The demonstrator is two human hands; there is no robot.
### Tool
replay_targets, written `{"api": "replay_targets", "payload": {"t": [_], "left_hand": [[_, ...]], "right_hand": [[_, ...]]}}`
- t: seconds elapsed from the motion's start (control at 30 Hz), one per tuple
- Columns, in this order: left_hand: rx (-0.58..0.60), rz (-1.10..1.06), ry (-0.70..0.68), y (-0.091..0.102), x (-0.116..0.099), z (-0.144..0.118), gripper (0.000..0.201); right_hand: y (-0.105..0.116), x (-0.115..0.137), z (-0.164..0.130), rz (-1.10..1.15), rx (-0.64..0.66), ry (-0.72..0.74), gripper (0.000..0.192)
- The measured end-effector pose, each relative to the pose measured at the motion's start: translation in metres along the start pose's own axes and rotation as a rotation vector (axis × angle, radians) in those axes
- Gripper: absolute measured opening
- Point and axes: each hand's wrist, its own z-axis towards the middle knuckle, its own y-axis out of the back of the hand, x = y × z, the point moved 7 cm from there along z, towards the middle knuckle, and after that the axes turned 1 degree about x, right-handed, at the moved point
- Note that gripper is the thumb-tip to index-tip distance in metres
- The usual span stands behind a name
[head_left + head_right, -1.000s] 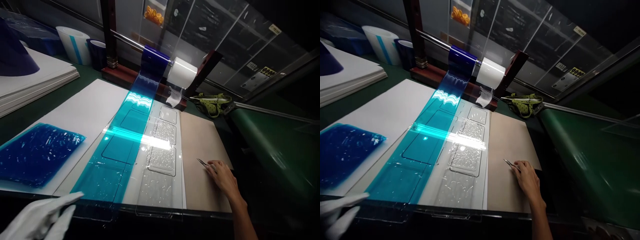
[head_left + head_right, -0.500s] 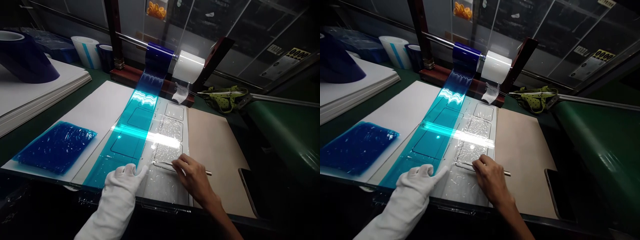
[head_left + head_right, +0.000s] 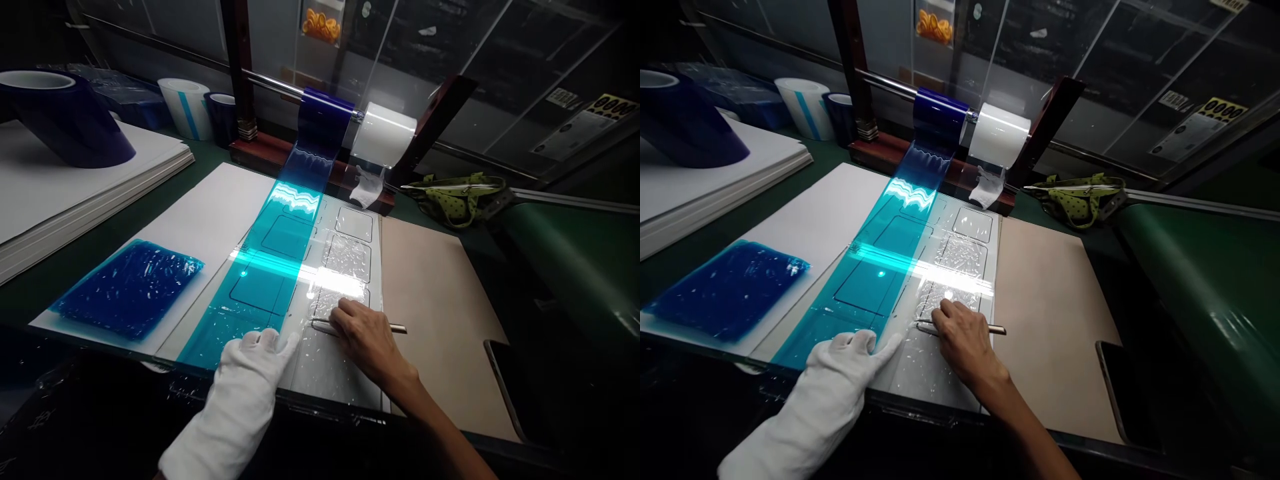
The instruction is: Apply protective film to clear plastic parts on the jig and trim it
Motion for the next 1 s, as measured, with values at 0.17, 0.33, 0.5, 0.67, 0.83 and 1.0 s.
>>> {"api": "replay_targets", "payload": {"t": [0.17,0.33,0.5,0.67,0.83,1.0], "left_hand": [[0.008,0.066,-0.098,0.017,-0.013,-0.011,0.05],[-0.094,0.159,-0.088,0.011,-0.019,-0.036,0.112],[-0.136,0.26,-0.11,0.006,-0.022,-0.048,0.111],[-0.128,0.244,-0.13,-0.001,-0.028,-0.054,0.093],[-0.158,0.196,-0.207,-0.004,-0.039,-0.054,0.066],[-0.218,0.137,-0.245,0.003,-0.034,-0.046,0.049]], "right_hand": [[0.001,-0.03,-0.033,-0.042,0.001,-0.064,0.022],[0.005,-0.064,-0.073,-0.102,0.016,-0.14,0.024],[-0.004,-0.084,-0.123,0.088,0.186,-0.327,0.018],[-0.023,-0.057,-0.15,0.512,0.343,-0.408,0.012],[-0.031,-0.037,-0.147,0.672,0.38,-0.424,0.011],[-0.041,-0.038,-0.152,0.891,0.487,-0.477,0.021]]}}
